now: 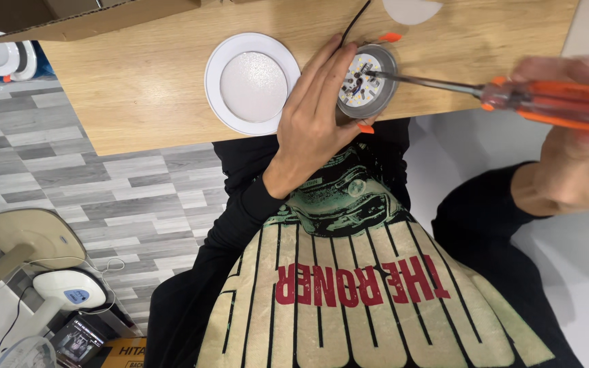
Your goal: The person assembles LED light fixtures by using a screwdriver to tighten screws on the back of the LED module, then attaching a white plastic ring and a diffuser cover. The person repeats this process for multiple units, placing the finished fixtures into a cardboard box.
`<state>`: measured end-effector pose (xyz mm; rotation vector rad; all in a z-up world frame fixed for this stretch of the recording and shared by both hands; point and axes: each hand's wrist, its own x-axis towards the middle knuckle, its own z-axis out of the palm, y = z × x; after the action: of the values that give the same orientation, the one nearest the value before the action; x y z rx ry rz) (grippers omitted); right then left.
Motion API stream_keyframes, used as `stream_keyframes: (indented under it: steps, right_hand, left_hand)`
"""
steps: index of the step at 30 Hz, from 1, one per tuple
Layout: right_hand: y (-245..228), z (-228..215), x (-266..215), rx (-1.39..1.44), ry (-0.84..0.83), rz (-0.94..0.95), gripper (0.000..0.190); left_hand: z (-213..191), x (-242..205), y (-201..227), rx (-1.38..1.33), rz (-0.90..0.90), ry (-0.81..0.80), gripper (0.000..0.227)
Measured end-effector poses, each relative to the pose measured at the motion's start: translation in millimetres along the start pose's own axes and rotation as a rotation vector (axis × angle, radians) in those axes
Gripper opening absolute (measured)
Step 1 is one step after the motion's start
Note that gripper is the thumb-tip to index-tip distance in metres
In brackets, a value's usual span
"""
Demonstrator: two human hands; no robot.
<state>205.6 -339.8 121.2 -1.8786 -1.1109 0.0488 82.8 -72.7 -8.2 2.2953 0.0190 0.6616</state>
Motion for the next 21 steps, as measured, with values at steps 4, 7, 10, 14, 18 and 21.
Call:
stream_keyframes:
  steps: [4,7,10,14,18,21]
  right_hand:
    - [0,49,21,0.164,0.167,-0.086,0.019]
    - [-1,46,34,0.129,0.090,-0.116,0.026]
    - [-18,57,40,0.065,0.158,-0.083,0.034]
    - [-28,27,54,-0.048,-0.316,0.090,0.038]
    - [-20,55,44,-0.029,0.107,-0.094,0.023]
    - [16,35,10,-0.106,0.174,0.006,0.073]
  left_hand:
    - [0,-2,-1,0.006,-0.033,-0.017,0.073]
    - [-1,-3,-1,-0.014,-0.057,-0.033,0.072]
    - [0,-4,0,0.018,-0.072,-0.033,0.072]
    - [-1,-3,0,0.024,-0.052,-0.027,0.074]
    - [-3,-2,1,0.056,-0.068,-0.061,0.073]
    - [-3,-2,1,0.073,-0.076,-0.084,0.073]
